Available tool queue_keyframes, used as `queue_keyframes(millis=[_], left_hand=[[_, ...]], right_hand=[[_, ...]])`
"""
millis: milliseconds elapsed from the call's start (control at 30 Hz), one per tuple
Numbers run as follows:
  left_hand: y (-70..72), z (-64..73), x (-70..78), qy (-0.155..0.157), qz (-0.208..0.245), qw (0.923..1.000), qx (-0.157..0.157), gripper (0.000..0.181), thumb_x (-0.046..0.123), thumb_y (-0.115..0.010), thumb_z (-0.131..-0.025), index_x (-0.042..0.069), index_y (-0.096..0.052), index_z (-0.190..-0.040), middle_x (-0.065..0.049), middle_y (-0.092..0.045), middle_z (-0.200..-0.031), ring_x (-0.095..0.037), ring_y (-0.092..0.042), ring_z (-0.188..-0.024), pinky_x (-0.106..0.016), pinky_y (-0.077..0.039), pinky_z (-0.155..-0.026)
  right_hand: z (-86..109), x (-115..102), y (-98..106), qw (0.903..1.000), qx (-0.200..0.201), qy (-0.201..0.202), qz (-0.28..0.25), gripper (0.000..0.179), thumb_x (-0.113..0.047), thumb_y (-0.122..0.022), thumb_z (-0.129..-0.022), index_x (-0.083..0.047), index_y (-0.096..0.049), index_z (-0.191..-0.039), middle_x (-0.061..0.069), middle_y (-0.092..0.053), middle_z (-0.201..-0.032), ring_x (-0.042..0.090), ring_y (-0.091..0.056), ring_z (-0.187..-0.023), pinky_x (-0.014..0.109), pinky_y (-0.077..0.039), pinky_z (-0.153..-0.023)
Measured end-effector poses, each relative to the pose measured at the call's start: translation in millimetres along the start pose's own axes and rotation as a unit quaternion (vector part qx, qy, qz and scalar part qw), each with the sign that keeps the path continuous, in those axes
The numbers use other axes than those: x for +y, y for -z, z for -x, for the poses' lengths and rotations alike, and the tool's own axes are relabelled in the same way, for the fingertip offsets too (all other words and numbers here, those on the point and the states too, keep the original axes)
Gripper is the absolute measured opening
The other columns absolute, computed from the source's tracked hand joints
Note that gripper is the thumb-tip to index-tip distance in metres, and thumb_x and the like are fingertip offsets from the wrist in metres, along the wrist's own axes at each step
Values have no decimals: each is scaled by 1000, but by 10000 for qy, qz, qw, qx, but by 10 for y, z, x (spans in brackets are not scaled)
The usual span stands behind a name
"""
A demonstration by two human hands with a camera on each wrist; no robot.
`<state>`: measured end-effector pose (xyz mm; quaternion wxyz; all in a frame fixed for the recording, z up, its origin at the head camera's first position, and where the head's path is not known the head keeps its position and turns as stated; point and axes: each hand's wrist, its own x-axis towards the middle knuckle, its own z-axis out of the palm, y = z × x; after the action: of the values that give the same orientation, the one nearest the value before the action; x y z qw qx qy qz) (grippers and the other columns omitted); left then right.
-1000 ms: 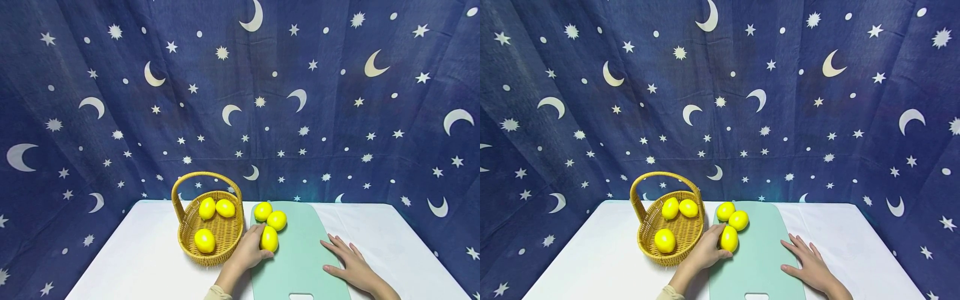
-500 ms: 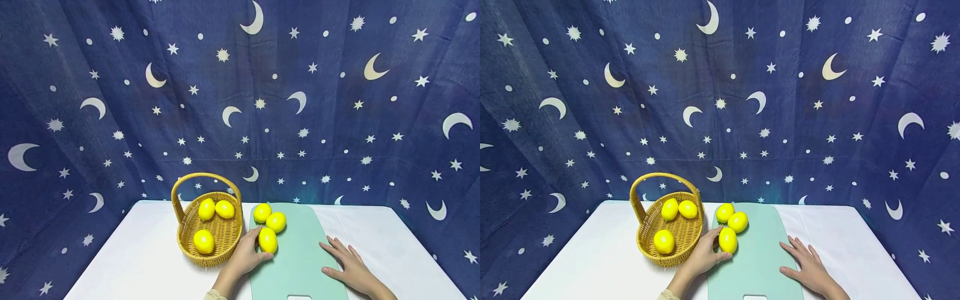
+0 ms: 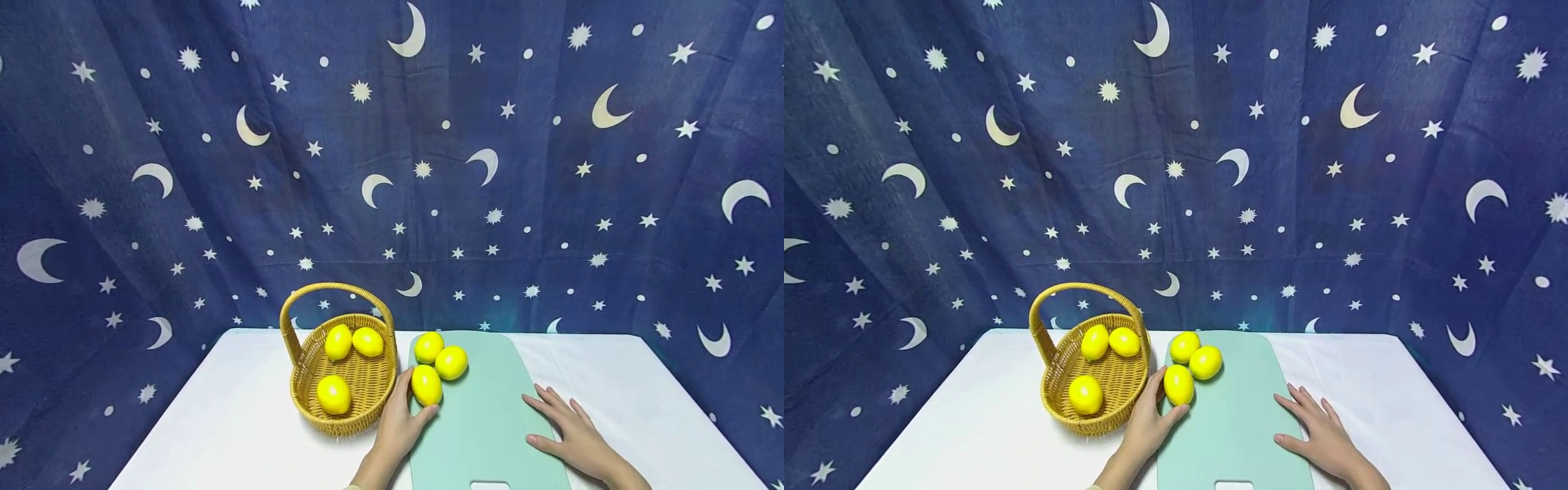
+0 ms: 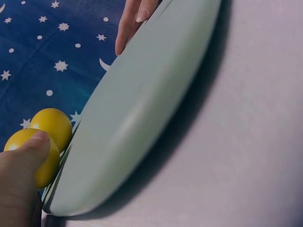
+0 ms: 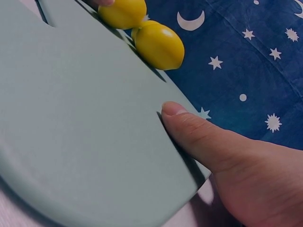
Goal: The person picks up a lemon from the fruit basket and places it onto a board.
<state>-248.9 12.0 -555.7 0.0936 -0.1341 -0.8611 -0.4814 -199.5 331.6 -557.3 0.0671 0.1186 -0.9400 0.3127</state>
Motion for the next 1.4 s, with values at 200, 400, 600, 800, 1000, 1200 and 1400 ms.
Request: queue_keyframes(millis=[200, 400, 600, 800, 1000, 1200, 1400], left_hand=[[-33, -10, 23, 130, -299, 9994, 69, 85, 31, -75, -80, 5, -31, -148, -8, -42, -147, -22, -44, -133, -39, -36, -110], [-40, 0, 27, 171, -406, 9990, 54, 84, 32, -73, -82, 6, -29, -149, -9, -39, -150, -23, -38, -137, -42, -32, -112], [-35, -3, 37, 86, -394, 9992, 54, 84, 32, -71, -84, 3, -27, -149, -10, -37, -151, -24, -35, -139, -43, -30, -113], [-22, -10, 54, 103, -422, 9991, 16, 79, 29, -68, -86, 2, -27, -148, -11, -36, -151, -23, -36, -139, -42, -31, -113], [-12, -16, 44, 98, -512, 9986, 43, 77, 29, -67, -87, 3, -29, -148, -10, -38, -150, -23, -39, -137, -41, -33, -112], [-5, -16, 45, 152, -527, 9985, 63, 75, 28, -68, -87, 3, -31, -147, -11, -39, -150, -23, -39, -137, -39, -34, -111], [2, -23, 24, 38, -584, 9982, 134, 74, 27, -68, -87, 1, -33, -146, -13, -40, -149, -25, -40, -136, -41, -34, -111]], right_hand=[[-15, 31, 42, 9999, 51, 113, 104, 63, -46, -68, -81, -17, -53, -135, 22, -38, -147, -30, 9, -121, 60, 0, -114], [1, 48, 40, 10000, -77, 23, -21, 63, -46, -68, -82, -18, -52, -136, 22, -35, -149, -31, 10, -120, 60, 3, -113], [17, 59, 30, 9999, 32, 138, 79, 62, -44, -69, -81, -18, -53, -135, 22, -38, -147, -31, 10, -121, 58, 4, -114], [14, 47, 26, 9998, 59, 146, 114, 63, -45, -69, -81, -17, -53, -135, 22, -38, -147, -30, 10, -122, 59, 4, -114], [10, 34, 19, 9997, 91, 188, 113, 62, -44, -69, -81, -17, -53, -135, 23, -38, -147, -29, 10, -124, 58, 5, -114], [9, 28, 2, 9995, 143, 208, 215, 63, -44, -70, -81, -17, -53, -134, 22, -39, -146, -28, 10, -125, 54, 6, -116], [5, 24, -21, 9994, 171, 229, 207, 63, -44, -70, -80, -16, -54, -134, 22, -40, -146, -29, 10, -125, 54, 6, -116]])
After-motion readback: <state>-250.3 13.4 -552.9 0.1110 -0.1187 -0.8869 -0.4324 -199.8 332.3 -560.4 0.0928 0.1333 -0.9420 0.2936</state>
